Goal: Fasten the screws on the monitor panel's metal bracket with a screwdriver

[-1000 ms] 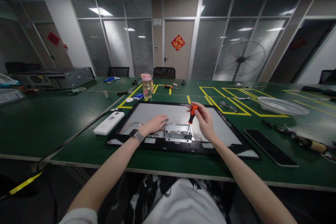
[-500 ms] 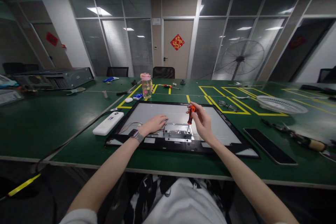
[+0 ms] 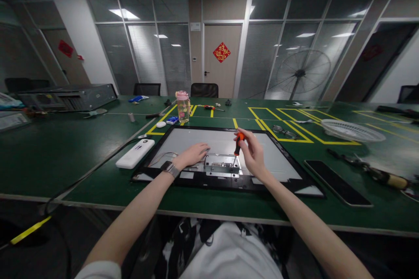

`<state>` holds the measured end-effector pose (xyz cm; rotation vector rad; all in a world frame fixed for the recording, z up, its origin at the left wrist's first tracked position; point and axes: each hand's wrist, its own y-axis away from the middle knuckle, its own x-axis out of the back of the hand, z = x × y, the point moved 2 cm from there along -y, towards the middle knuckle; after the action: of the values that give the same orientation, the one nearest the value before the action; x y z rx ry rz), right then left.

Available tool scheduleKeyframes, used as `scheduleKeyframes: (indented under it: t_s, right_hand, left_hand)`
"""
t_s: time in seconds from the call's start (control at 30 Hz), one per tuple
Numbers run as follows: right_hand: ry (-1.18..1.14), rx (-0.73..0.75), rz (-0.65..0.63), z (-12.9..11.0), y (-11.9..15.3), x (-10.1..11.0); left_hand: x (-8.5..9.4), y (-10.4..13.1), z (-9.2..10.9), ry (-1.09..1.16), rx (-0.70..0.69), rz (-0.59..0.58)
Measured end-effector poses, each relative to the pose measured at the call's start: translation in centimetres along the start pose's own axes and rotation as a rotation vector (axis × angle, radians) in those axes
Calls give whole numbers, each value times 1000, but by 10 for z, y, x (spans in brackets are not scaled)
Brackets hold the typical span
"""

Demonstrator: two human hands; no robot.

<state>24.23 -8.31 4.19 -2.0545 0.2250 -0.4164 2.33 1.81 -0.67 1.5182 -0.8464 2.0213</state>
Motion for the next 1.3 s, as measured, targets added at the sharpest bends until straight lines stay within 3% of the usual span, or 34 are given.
scheduleKeyframes:
  t_s: [0.27, 0.43, 0.6, 0.83, 1.1, 1.3]
  right_hand:
    - [224, 118, 76, -8, -5, 3]
    - [166, 96, 66, -6, -2, -1]
    - [78, 54, -25, -3, 1, -1]
    - [223, 127, 25, -5, -4, 1]
    - [7, -24, -96, 10, -4, 1]
    - [-161, -104, -168, 6, -5, 0]
  left_hand:
    - [1, 1, 1, 10, 6, 1]
    - [0, 1, 1, 19, 8, -5]
    - [0, 0, 0, 20, 8, -9]
    - [0, 1, 0, 17, 3, 4]
    - [0, 1, 0, 28, 4, -2]
    - [0, 1, 0, 24, 12, -11]
